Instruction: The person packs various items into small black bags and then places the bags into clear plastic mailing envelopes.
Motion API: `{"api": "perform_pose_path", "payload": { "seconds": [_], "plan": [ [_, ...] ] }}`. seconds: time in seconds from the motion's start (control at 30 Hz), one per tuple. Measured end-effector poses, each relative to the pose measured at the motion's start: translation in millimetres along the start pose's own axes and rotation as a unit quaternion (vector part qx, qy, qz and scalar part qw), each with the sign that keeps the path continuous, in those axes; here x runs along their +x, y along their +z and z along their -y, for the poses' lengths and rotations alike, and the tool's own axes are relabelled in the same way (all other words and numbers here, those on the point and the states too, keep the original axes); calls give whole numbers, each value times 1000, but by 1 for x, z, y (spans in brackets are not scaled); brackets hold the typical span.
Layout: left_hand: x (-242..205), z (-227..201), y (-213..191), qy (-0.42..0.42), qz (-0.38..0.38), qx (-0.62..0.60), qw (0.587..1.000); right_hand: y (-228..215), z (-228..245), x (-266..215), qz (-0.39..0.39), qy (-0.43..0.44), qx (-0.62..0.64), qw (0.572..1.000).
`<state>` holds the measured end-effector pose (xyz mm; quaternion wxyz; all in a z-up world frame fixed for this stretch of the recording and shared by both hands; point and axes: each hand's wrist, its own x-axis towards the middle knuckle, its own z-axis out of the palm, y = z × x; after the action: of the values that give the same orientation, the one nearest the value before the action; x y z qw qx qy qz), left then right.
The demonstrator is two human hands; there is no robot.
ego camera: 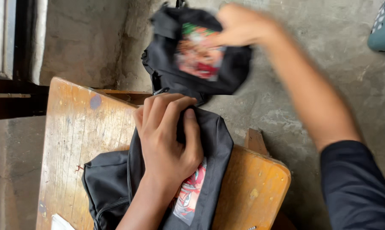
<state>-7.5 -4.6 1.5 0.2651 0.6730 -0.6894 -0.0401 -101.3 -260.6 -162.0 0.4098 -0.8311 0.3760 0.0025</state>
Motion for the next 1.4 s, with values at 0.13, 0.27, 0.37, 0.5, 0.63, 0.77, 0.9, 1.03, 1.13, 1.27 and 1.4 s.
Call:
{"api": "perform_pose_path", "payload": {
  "seconds": [0.13, 0.27, 0.37, 0.5, 0.63, 0.77, 0.9, 1.03, 1.13, 1.27, 1.4],
  "plan": [
    [1, 2, 0, 14, 0, 8, 1000, 101, 58, 81, -17, 108, -9, 994],
    [-2, 3, -3, 13, -8, -4, 1000, 164, 57, 105, -37, 212, -64, 974],
    [-5, 5, -1, 18, -25, -10, 999, 175, 47, 114, -86, 248, -94, 960],
    [-7, 12, 5, 61, -74, -28, 995, 223, 18, 149, -143, 265, 0, 954],
    [-9, 10, 3, 65, -79, -17, 995, 179, 74, 89, -185, 261, -137, 938],
    [-8, 11, 4, 63, -80, -18, 995, 192, 84, 79, -386, 286, -134, 867],
    [-7, 13, 5, 59, -78, -20, 995, 217, 35, 135, -304, 291, -39, 906],
    [-5, 16, 6, 66, -86, -27, 994, 212, -3, 144, -213, 279, 141, 926],
    [-8, 16, 6, 73, -80, -26, 994, 237, -15, 136, -220, 291, 185, 912],
    [-10, 16, 7, 82, -95, -17, 992, 200, -7, 62, -230, 272, 403, 843],
    [-15, 14, 4, 92, -121, -14, 988, 135, -17, 10, -301, 265, 507, 763]
  ]
}}
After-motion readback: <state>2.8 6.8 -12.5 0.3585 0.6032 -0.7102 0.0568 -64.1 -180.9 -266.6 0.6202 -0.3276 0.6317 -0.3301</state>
